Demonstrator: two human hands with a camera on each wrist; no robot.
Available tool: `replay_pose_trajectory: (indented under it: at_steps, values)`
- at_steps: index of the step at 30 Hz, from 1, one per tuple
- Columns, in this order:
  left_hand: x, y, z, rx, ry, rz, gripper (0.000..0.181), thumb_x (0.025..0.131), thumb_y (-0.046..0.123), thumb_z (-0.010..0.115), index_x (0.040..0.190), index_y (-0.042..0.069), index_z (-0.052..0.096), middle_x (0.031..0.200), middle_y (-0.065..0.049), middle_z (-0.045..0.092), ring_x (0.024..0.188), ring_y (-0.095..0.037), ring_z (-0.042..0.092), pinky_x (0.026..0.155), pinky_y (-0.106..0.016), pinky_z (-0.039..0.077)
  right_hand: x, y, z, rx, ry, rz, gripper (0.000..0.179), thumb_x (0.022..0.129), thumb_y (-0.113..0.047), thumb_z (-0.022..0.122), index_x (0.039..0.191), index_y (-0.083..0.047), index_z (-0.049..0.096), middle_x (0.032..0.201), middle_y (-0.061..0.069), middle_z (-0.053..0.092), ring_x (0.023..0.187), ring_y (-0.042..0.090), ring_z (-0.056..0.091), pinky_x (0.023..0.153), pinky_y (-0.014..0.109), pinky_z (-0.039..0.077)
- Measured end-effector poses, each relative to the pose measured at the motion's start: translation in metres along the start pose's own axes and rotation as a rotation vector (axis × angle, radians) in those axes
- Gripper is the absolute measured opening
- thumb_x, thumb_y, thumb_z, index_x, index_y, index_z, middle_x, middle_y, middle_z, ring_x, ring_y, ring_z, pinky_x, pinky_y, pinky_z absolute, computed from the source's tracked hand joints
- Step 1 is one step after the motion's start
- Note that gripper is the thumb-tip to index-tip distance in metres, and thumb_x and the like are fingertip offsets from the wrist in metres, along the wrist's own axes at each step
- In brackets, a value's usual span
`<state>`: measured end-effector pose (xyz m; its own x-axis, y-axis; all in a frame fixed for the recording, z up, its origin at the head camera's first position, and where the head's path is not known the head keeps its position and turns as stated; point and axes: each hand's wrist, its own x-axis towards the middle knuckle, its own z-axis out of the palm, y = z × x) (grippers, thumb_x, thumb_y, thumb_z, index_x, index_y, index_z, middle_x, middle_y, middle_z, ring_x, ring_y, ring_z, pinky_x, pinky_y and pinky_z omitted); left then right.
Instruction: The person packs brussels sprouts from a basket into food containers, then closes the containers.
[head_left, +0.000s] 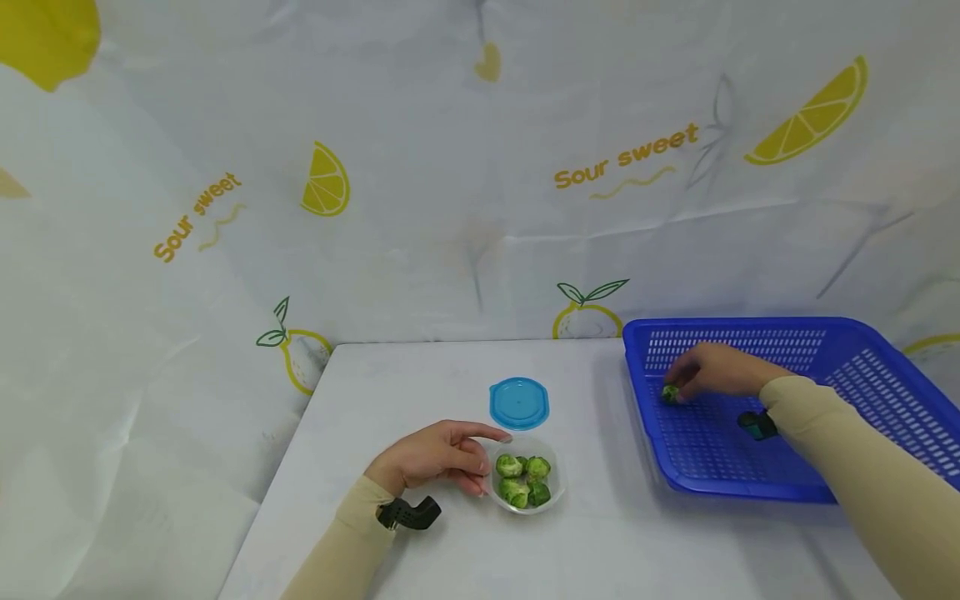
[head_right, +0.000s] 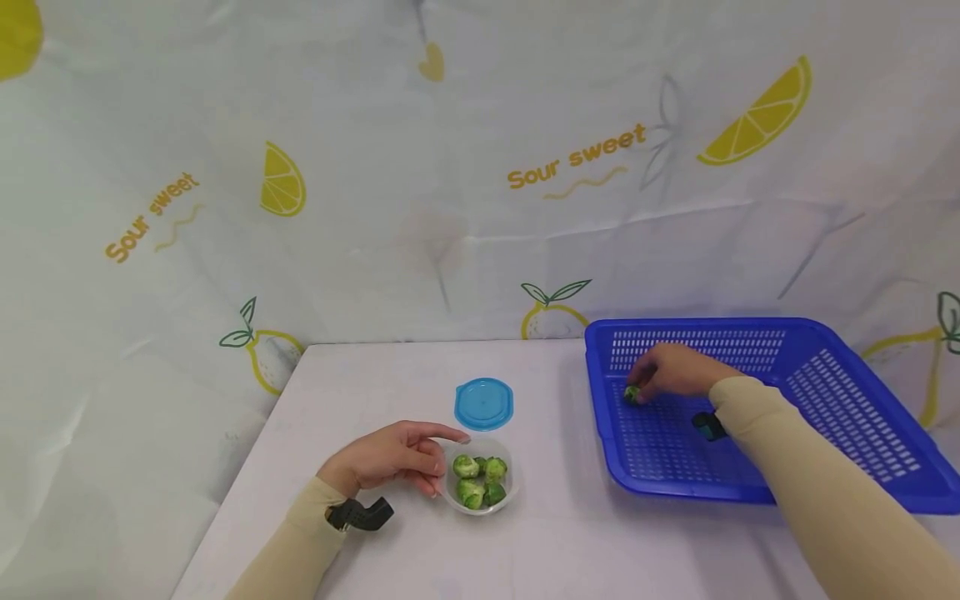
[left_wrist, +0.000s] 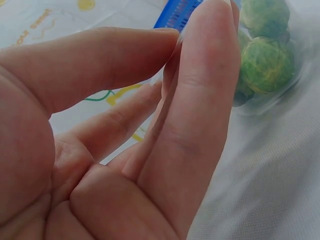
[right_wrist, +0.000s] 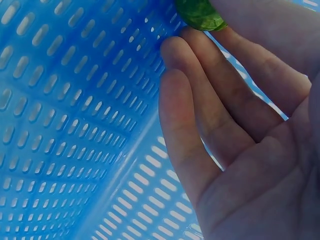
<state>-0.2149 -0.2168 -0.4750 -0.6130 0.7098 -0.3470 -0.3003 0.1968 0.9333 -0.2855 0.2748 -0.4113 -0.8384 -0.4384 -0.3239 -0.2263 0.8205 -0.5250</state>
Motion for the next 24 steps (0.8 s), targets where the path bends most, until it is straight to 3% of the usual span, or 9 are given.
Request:
replay_pose_trajectory:
  at_steps: [15,24]
  values:
    - [0.003,0.003,0.004,0.001,-0.015,0.01,0.053,0.101,0.004,0.071,0.153,0.013,0.061,0.099,-0.005,0.077,0.087,-0.018,0.08,0.084,-0.035,0.07,-0.01,0.002,-0.003,-0.018,0.01,0.024,0.026,0.088,-0.014,0.086,0.111,-0.002,0.082,0.103,0.004,0.081,0.094,0.016,0.072,0.085,0.042,0.065]
    - [-0.001,0.003,0.004,-0.005,0.021,-0.011,0.054,0.1,0.005,0.072,0.152,0.012,0.061,0.097,-0.006,0.076,0.085,-0.019,0.08,0.083,-0.036,0.07,-0.03,-0.016,-0.007,-0.022,0.057,-0.002,0.029,0.092,-0.019,0.083,0.117,-0.004,0.081,0.107,0.002,0.081,0.096,0.015,0.073,0.085,0.041,0.065]
